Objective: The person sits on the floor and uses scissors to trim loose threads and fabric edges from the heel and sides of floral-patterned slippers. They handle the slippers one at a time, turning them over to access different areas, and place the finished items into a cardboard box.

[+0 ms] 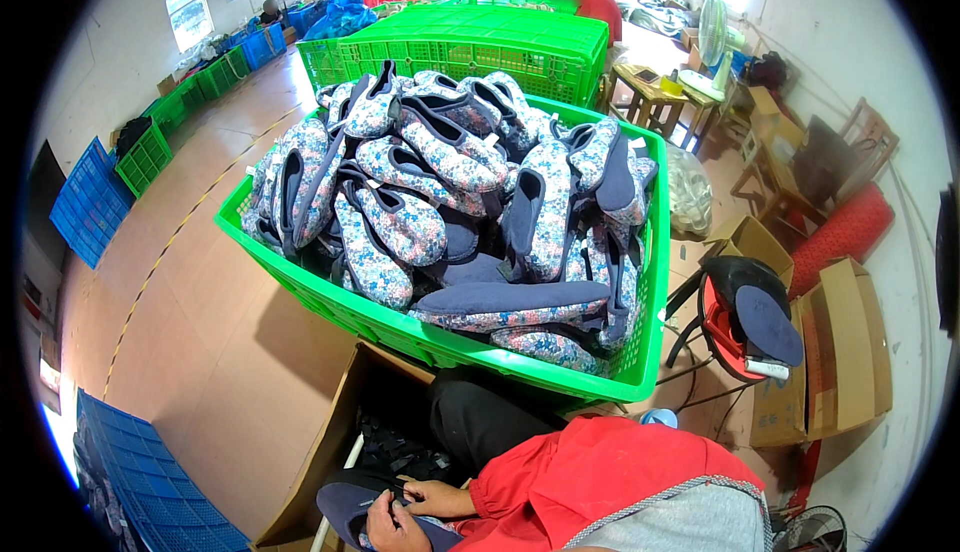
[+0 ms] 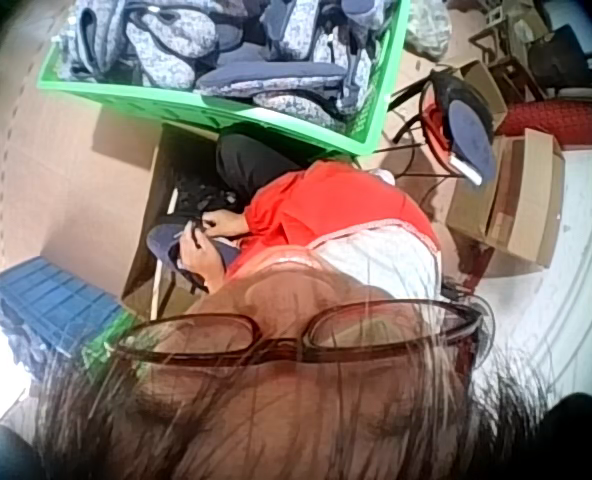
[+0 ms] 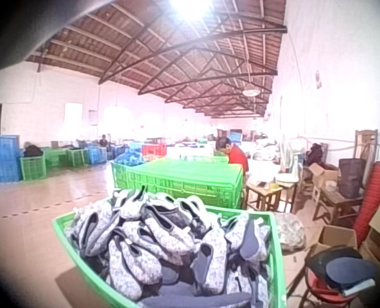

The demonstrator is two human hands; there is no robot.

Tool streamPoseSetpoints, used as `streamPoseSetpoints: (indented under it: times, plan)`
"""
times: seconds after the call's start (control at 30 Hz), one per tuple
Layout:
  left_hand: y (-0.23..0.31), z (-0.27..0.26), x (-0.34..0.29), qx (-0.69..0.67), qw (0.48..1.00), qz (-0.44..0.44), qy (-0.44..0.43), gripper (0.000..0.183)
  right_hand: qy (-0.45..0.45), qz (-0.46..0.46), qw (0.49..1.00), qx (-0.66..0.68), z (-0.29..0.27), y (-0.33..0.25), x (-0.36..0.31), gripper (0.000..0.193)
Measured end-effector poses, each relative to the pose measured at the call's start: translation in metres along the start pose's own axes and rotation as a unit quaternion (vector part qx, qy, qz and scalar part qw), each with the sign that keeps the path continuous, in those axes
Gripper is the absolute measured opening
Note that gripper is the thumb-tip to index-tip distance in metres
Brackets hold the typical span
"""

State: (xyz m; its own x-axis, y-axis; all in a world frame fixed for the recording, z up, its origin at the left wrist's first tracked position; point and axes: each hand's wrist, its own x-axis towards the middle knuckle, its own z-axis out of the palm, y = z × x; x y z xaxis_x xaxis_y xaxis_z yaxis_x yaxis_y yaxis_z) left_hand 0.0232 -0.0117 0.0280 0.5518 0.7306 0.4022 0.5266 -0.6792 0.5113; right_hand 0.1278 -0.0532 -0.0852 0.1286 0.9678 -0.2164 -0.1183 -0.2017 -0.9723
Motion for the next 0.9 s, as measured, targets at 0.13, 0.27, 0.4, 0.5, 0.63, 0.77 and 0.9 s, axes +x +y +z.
streamPoseSetpoints:
  times: [0.13, 0.27, 0.4, 0.5, 0.63, 0.77, 0.9]
  plan:
    - [-0.0002, 0.0005, 0.0000, -0.005, 1.000, -0.004, -0.001, 0.019, 0.008, -0.007, 1.000, 0.003, 0.0014, 0.0049, 0.0014, 0.026]
    - [-0.0011, 0.0009, -0.0008, -0.002, 1.000, -0.004, -0.001, 0.019, 0.005, -0.003, 1.000, -0.014, 0.0013, 0.0035, 0.0015, 0.026]
    - [-0.0004, 0.0008, 0.0000, -0.010, 1.000, -0.001, 0.001, 0.019, 0.002, -0.002, 1.000, -0.011, -0.0005, -0.0004, -0.0004, 0.026]
    - [0.0002, 0.0005, 0.0002, -0.012, 1.000, -0.001, 0.002, 0.019, 0.002, -0.015, 1.000, -0.009, -0.0003, 0.0033, 0.0003, 0.026]
    - [-0.0013, 0.0014, -0.0005, -0.012, 1.000, 0.000, 0.003, 0.019, 0.005, -0.015, 1.000, 0.001, 0.0003, 0.0039, 0.0005, 0.026]
    - [0.0007, 0.0000, 0.0004, -0.007, 1.000, -0.005, -0.001, 0.020, 0.011, -0.022, 1.000, -0.007, 0.0014, 0.0068, 0.0013, 0.025]
    - [0.0012, -0.0011, 0.0005, -0.010, 1.000, -0.013, -0.008, 0.020, 0.007, -0.014, 1.000, -0.016, 0.0004, 0.0005, 0.0000, 0.025]
